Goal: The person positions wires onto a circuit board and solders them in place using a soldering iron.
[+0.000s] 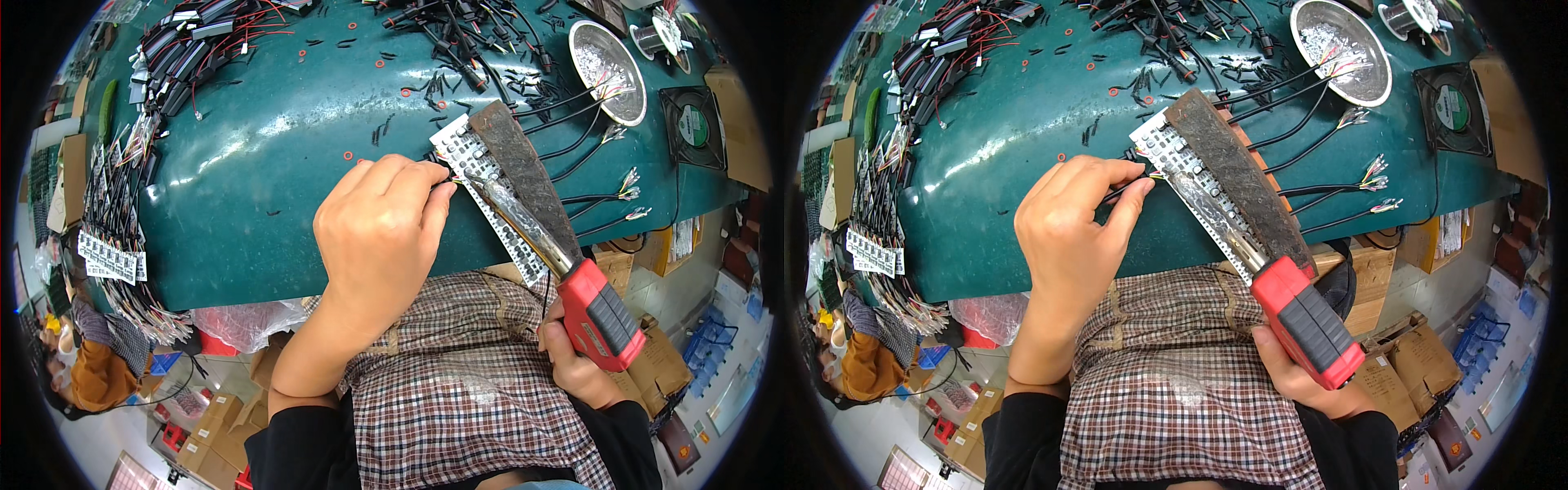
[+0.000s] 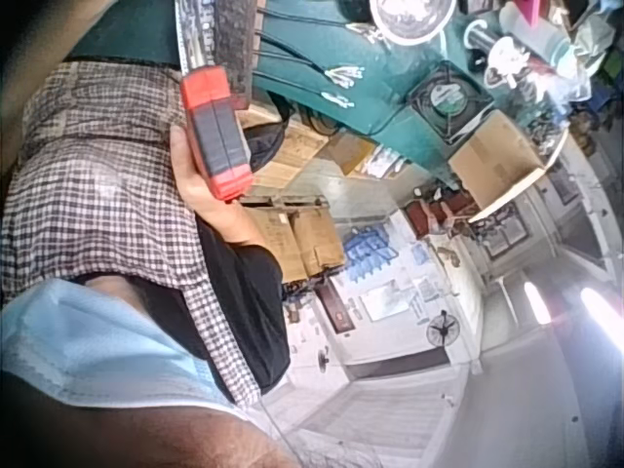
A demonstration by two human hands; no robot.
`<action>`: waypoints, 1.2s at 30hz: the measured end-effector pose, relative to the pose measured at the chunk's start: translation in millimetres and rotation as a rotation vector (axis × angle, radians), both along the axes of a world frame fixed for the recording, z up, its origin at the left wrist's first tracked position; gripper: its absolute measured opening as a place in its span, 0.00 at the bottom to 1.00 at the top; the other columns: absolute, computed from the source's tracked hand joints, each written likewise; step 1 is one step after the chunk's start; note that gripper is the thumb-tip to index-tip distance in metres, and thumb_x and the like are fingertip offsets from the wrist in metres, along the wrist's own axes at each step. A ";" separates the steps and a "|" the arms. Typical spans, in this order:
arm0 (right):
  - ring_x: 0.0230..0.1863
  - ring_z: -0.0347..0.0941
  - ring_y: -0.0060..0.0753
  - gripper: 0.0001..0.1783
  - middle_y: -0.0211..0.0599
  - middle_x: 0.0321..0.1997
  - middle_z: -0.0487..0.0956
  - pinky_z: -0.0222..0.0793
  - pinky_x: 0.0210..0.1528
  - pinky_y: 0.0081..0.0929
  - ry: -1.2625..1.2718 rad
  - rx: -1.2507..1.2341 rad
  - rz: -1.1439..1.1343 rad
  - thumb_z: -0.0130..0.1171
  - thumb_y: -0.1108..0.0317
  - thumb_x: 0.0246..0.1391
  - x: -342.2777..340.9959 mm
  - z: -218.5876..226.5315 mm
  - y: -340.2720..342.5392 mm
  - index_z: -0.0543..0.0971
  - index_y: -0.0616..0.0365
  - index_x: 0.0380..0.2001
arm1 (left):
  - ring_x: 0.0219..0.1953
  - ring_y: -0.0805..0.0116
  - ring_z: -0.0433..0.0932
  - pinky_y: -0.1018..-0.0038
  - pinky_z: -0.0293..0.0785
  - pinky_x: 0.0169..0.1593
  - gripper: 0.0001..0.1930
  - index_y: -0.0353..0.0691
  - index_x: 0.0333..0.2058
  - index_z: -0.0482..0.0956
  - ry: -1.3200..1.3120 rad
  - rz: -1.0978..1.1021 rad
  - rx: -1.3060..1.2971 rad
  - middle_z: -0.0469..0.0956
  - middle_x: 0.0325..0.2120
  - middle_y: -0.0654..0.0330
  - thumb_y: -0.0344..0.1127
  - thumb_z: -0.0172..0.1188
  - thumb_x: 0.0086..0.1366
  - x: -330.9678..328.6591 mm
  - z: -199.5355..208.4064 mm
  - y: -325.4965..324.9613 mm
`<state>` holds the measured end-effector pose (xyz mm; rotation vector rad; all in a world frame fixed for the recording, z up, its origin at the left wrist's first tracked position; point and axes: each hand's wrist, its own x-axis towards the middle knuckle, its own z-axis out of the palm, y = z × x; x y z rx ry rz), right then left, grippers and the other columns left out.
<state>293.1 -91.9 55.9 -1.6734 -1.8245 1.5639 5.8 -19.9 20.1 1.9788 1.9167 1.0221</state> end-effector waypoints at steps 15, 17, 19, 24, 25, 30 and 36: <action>0.38 0.79 0.35 0.17 0.36 0.37 0.80 0.75 0.42 0.32 0.063 0.013 -0.095 0.66 0.74 0.57 -1.5 1.4 -2.0 0.79 0.61 0.51 | 0.29 0.71 0.84 0.77 0.80 0.35 0.08 0.34 0.35 0.85 -0.271 0.068 -0.135 0.85 0.30 0.58 0.25 0.73 0.57 6.5 -5.9 -5.3; 0.38 0.79 0.34 0.17 0.36 0.37 0.80 0.75 0.41 0.32 0.043 0.029 -0.049 0.66 0.74 0.57 0.8 0.1 -4.4 0.79 0.61 0.51 | 0.28 0.72 0.84 0.78 0.80 0.34 0.08 0.34 0.35 0.85 -0.253 0.073 -0.136 0.85 0.29 0.58 0.25 0.73 0.57 9.1 -6.6 -6.0; 0.40 0.79 0.38 0.18 0.38 0.38 0.81 0.75 0.43 0.34 0.040 -0.045 -0.084 0.67 0.73 0.57 2.3 -0.3 -7.8 0.80 0.61 0.51 | 0.27 0.73 0.83 0.78 0.80 0.32 0.09 0.34 0.35 0.84 -0.235 0.097 -0.096 0.84 0.29 0.59 0.25 0.74 0.56 11.7 -6.8 -5.7; 0.44 0.79 0.47 0.20 0.42 0.41 0.81 0.75 0.48 0.40 -0.062 0.024 0.039 0.69 0.70 0.55 2.1 4.6 1.8 0.81 0.61 0.50 | 0.26 0.73 0.83 0.78 0.80 0.31 0.09 0.34 0.33 0.84 -0.215 0.125 -0.074 0.84 0.28 0.59 0.25 0.75 0.55 15.4 -7.4 -6.8; 0.45 0.79 0.50 0.20 0.44 0.42 0.82 0.74 0.49 0.41 -0.072 0.046 0.071 0.70 0.70 0.54 1.2 4.4 2.9 0.81 0.61 0.50 | 0.26 0.73 0.83 0.78 0.80 0.31 0.09 0.34 0.33 0.84 -0.199 0.128 -0.074 0.83 0.28 0.59 0.25 0.75 0.55 15.8 -7.1 -7.0; 0.46 0.80 0.51 0.21 0.46 0.44 0.82 0.75 0.50 0.41 -0.042 0.079 0.034 0.70 0.71 0.53 -1.6 0.5 0.3 0.81 0.62 0.51 | 0.25 0.71 0.83 0.76 0.79 0.30 0.09 0.35 0.32 0.83 -0.168 0.138 -0.085 0.83 0.28 0.59 0.26 0.75 0.55 17.5 -4.8 -7.1; 0.45 0.80 0.50 0.21 0.46 0.44 0.82 0.75 0.50 0.41 -0.026 0.092 0.005 0.70 0.72 0.54 -3.2 -3.1 -2.5 0.81 0.63 0.52 | 0.23 0.70 0.82 0.75 0.77 0.28 0.08 0.36 0.32 0.83 -0.103 0.130 -0.054 0.83 0.27 0.60 0.26 0.74 0.55 17.2 -5.4 -6.9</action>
